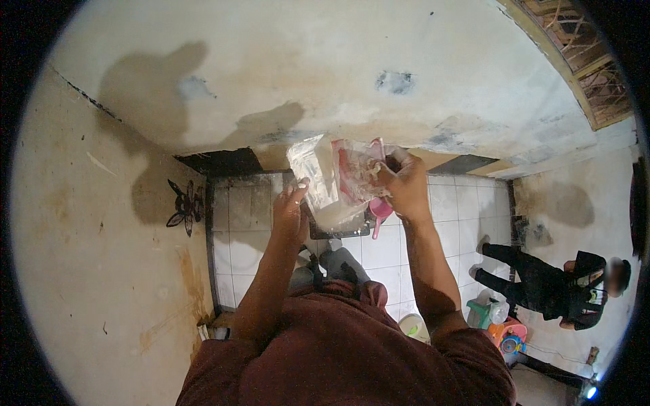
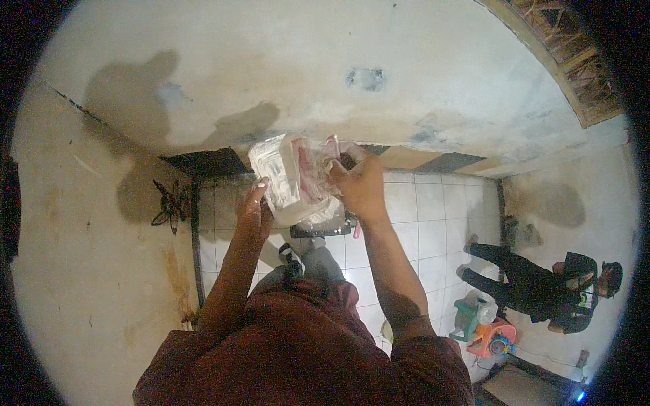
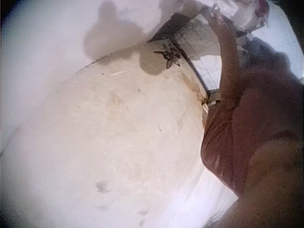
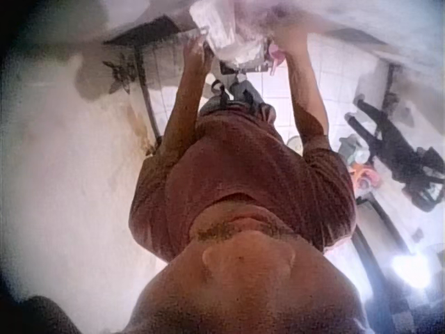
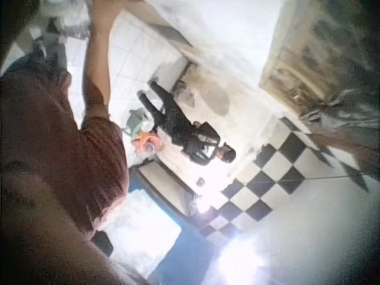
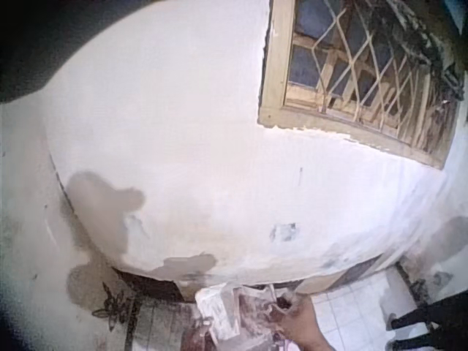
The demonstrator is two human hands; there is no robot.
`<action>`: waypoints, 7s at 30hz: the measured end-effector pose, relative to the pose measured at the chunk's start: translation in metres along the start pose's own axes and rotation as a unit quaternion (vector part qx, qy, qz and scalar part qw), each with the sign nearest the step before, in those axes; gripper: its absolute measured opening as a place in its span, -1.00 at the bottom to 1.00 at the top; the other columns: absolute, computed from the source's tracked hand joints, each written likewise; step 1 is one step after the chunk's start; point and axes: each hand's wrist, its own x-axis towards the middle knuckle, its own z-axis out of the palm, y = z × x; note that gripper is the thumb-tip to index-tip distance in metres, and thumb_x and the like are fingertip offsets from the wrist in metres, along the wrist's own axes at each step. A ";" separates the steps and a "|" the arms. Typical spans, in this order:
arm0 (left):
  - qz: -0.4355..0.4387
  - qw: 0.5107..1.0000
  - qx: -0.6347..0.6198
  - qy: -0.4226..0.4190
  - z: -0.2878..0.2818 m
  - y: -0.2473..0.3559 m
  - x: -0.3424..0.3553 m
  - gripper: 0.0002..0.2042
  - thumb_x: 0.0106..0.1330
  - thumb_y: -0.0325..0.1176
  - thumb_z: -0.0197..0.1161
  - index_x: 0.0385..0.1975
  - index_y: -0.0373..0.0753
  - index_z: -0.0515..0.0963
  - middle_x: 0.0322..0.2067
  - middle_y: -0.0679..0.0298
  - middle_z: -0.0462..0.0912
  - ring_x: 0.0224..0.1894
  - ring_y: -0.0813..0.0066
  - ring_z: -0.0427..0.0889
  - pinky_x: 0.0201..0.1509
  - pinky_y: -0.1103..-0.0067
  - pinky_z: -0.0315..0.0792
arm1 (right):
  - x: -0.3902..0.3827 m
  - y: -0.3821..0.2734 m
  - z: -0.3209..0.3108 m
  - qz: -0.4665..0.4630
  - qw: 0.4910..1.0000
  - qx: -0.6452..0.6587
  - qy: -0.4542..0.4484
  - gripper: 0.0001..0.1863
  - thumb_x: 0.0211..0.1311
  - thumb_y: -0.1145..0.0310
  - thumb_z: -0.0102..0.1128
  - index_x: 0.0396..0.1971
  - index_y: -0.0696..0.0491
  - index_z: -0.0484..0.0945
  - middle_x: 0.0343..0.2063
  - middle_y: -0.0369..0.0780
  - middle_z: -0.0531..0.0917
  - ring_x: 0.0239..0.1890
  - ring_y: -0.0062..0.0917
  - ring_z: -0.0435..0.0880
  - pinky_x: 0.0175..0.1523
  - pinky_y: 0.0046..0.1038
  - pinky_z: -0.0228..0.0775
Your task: The person applies white putty to an interior wall using a putty knife. They repeatedly scoop the material from a plastic container and spread it in thin layers over various spots on the wall surface.
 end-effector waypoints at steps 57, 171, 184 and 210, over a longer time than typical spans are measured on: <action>0.053 0.990 0.118 -0.056 0.026 -0.018 0.045 -0.86 0.19 -0.45 0.25 -0.26 -0.26 0.53 -0.48 0.45 0.50 -0.59 0.78 0.34 -0.55 0.75 0.14 | -0.019 0.085 -0.023 0.091 0.940 0.315 0.093 -0.89 0.18 0.48 0.17 -0.32 0.19 0.59 -0.49 -0.28 0.61 -0.58 -0.70 0.51 -0.52 -0.62 0.33; -0.216 0.739 -0.632 -0.087 -0.217 -0.019 -0.117 -0.48 0.15 -0.09 0.17 0.10 -0.15 0.30 -0.03 0.19 0.43 0.00 0.23 0.40 0.07 0.25 0.30 | 0.071 0.081 0.128 -0.237 0.908 -0.061 0.341 -0.76 -0.11 0.37 0.25 -0.56 0.14 0.35 -0.67 -0.16 0.50 -0.57 -0.23 0.53 -0.38 -0.36 0.35; 0.026 0.994 -0.053 0.095 -0.245 -0.037 -0.125 -0.35 0.17 0.01 0.15 0.22 -0.17 0.23 0.13 0.14 0.37 0.15 0.13 0.38 0.21 0.13 0.31 | 0.126 0.186 0.032 -0.206 0.874 0.015 0.440 -0.82 -0.05 0.41 0.26 -0.50 0.17 0.47 -0.60 -0.20 0.52 -0.53 -0.44 0.48 -0.38 -0.41 0.35; -0.008 0.995 -0.066 0.071 -0.350 -0.085 -0.101 -0.31 0.22 0.11 0.11 0.27 -0.14 0.17 0.20 0.19 0.31 0.16 0.13 0.36 0.20 0.13 0.31 | 0.099 0.239 0.100 -0.513 0.702 -0.438 0.229 -0.71 -0.10 0.41 0.22 -0.27 0.04 0.54 -0.37 -0.19 0.59 -0.51 -0.39 0.63 -0.46 -0.41 0.53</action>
